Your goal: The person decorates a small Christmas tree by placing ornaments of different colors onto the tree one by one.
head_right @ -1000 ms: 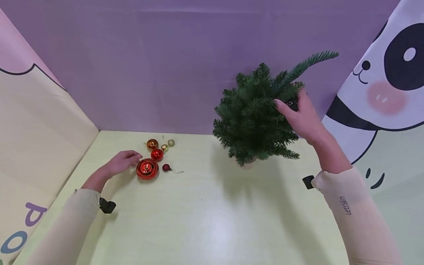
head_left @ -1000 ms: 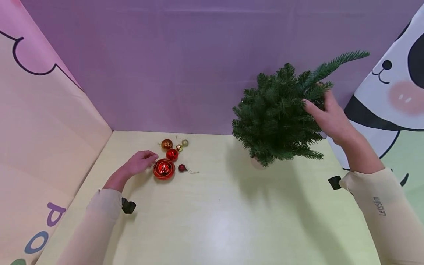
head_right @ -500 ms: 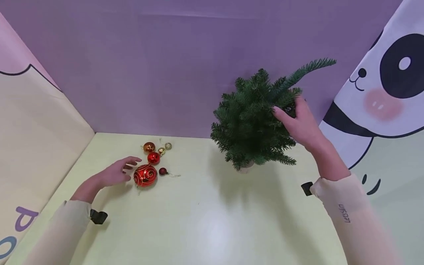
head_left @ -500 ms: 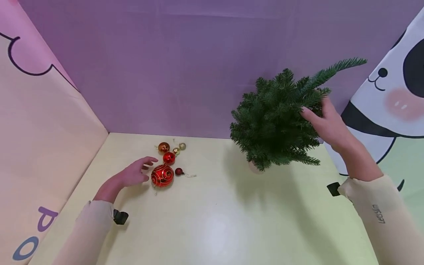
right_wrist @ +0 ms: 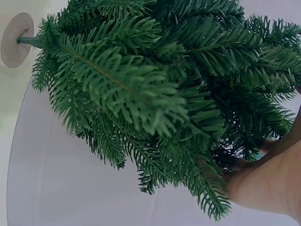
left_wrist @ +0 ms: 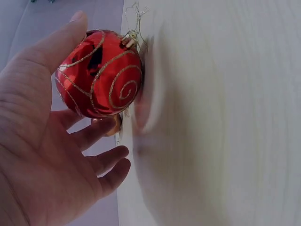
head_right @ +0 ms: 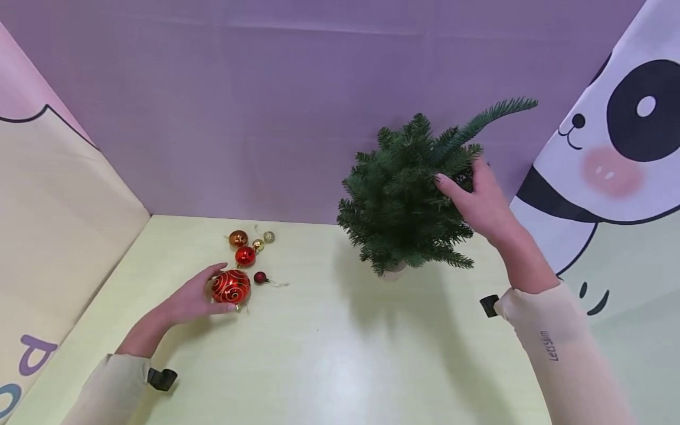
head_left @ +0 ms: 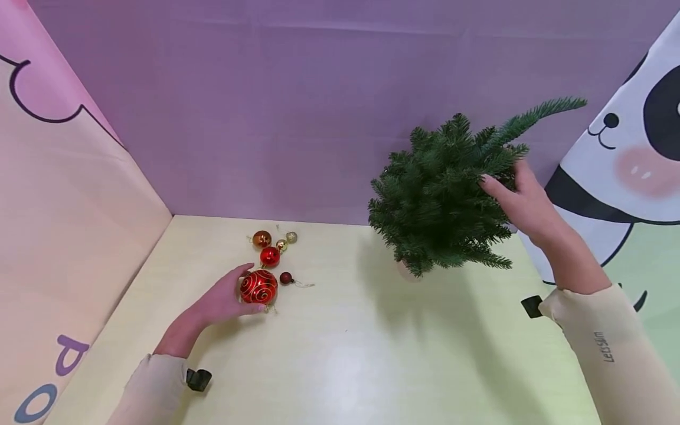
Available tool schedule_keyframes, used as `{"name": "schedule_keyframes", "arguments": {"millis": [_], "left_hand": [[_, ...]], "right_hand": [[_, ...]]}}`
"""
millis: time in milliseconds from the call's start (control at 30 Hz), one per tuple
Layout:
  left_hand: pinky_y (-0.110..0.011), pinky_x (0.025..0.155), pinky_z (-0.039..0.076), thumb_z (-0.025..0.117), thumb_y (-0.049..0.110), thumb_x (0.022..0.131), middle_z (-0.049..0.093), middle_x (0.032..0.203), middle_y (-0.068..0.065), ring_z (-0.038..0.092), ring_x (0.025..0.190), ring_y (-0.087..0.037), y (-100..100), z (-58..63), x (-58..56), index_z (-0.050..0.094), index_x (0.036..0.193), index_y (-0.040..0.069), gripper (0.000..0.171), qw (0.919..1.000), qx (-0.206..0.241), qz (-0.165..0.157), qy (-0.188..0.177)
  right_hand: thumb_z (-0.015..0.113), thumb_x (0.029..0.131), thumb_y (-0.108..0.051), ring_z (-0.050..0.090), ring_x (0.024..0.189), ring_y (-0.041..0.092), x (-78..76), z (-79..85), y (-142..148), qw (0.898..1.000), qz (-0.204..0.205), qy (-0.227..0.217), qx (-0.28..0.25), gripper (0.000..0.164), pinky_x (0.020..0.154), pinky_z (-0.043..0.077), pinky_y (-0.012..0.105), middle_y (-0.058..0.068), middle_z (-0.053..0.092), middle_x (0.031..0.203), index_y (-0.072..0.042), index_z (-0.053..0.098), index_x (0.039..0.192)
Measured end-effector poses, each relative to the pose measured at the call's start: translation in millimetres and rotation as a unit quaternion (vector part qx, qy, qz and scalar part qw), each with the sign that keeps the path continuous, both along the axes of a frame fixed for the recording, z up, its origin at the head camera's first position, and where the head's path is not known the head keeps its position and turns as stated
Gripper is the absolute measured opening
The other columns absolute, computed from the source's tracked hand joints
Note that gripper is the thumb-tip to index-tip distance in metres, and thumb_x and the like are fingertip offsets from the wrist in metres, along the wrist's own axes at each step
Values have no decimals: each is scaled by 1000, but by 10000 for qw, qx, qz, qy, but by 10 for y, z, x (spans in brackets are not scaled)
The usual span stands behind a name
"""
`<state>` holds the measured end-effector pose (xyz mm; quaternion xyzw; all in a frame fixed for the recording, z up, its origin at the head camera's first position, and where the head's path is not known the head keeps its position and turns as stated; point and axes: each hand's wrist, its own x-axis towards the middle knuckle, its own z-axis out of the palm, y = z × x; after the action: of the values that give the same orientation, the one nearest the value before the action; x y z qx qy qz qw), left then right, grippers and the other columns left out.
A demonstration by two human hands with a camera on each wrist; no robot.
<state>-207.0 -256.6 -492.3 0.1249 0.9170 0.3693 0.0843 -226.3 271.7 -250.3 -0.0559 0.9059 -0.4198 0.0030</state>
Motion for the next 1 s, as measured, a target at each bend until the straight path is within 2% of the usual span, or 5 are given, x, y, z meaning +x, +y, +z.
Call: {"name": "schedule_keyframes", "arguments": {"millis": [233, 367, 633, 800, 1000], "left_hand": [[-57, 107, 29, 87, 26, 73, 41, 145, -17, 35, 135, -39, 51, -66, -88, 32, 148, 4, 97, 9974, 612, -368, 73], [-60, 107, 25, 89, 13, 68, 42, 144, -19, 34, 135, -41, -32, -96, -41, 34, 146, 1, 96, 9970, 562, -487, 195], [-61, 109, 20, 88, 6, 67, 47, 140, -16, 33, 135, -39, -135, -95, -17, 38, 142, 2, 90, 9972, 624, -324, 266], [-60, 109, 22, 90, 11, 66, 48, 139, -13, 36, 134, -37, -131, -145, -6, 40, 140, 4, 90, 9976, 592, -298, 223], [-61, 107, 24, 91, 19, 67, 48, 140, -15, 34, 135, -39, -117, -94, 11, 40, 142, 6, 91, 9994, 313, -130, 97]], "right_hand": [[40, 100, -48, -21, 142, 30, 24, 37, 93, 9998, -89, 146, -44, 86, 110, -5, 62, 11, -22, 157, -16, -22, 151], [40, 100, -50, -21, 142, 31, 13, -17, 54, 10000, -44, -31, -43, 89, 110, -3, 62, 13, -23, 157, -13, -23, 150], [38, 99, -54, -21, 142, 31, -48, -25, -24, 10000, -4, -39, 45, 90, 110, -4, 61, 13, -23, 157, -12, -24, 149], [37, 100, -51, -23, 141, 32, -27, -37, 9, 9999, 7, -133, 89, 88, 109, -5, 62, 14, -26, 156, -11, -25, 148], [37, 100, -50, -23, 141, 32, -48, -60, 33, 9999, 69, -94, 43, 88, 109, -4, 62, 14, -26, 156, -11, -25, 148]]}}
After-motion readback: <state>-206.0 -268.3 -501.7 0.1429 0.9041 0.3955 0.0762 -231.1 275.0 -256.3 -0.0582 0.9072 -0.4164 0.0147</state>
